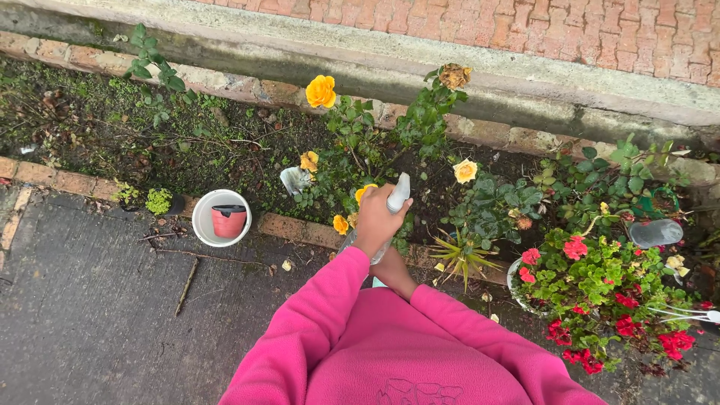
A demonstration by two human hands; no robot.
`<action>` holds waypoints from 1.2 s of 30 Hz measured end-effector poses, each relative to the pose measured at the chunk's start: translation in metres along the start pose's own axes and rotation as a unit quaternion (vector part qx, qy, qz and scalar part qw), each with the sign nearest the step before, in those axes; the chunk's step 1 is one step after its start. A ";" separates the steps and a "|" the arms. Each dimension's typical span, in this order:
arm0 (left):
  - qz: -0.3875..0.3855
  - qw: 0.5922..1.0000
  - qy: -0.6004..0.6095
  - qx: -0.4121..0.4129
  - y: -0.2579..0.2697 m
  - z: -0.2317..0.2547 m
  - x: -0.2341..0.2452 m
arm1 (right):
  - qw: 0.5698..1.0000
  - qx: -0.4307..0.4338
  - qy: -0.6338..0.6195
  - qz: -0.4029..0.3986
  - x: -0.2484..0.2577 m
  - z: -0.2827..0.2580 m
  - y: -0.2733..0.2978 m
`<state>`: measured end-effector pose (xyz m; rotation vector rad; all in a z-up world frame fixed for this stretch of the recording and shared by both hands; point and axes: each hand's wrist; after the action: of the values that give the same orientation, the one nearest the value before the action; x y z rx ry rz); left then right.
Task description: The recorder uses a spray bottle to apply water or treatment to rose bushes and other potted flowers in an outdoor garden.
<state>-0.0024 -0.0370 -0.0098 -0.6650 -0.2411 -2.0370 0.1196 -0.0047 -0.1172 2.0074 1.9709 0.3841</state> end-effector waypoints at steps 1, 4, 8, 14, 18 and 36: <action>0.001 1.000 0.000 0.001 0.001 -0.003 -0.001 | 1.000 0.000 0.000 -0.001 0.000 0.000 -0.001; 0.019 0.999 -0.027 0.016 0.006 -0.007 -0.003 | 0.998 -0.034 0.046 -0.005 -0.001 -0.001 0.000; 0.019 0.998 -0.041 0.045 0.012 -0.007 -0.002 | 0.997 -0.035 0.061 0.013 -0.004 -0.008 0.003; 0.031 0.999 -0.041 -0.018 0.015 -0.010 0.000 | 1.000 -0.020 -0.008 -0.013 -0.013 -0.004 0.006; -0.053 0.998 -0.021 0.023 0.019 -0.019 -0.005 | 0.996 0.025 0.081 -0.011 -0.012 0.007 0.005; -0.004 0.998 0.032 0.045 0.037 -0.011 0.008 | 0.996 -0.061 -0.042 -0.054 -0.021 0.018 0.011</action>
<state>0.0215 -0.0676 -0.0183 -0.5425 -0.2957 -2.0385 0.1363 -0.0266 -0.1286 1.8036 1.9446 0.3786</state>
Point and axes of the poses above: each hand's wrist, its own y-axis away from the middle knuckle, its own x-axis out of the back of the hand, z = x × y, and after that the axes turned 8 degrees about -z, right-handed
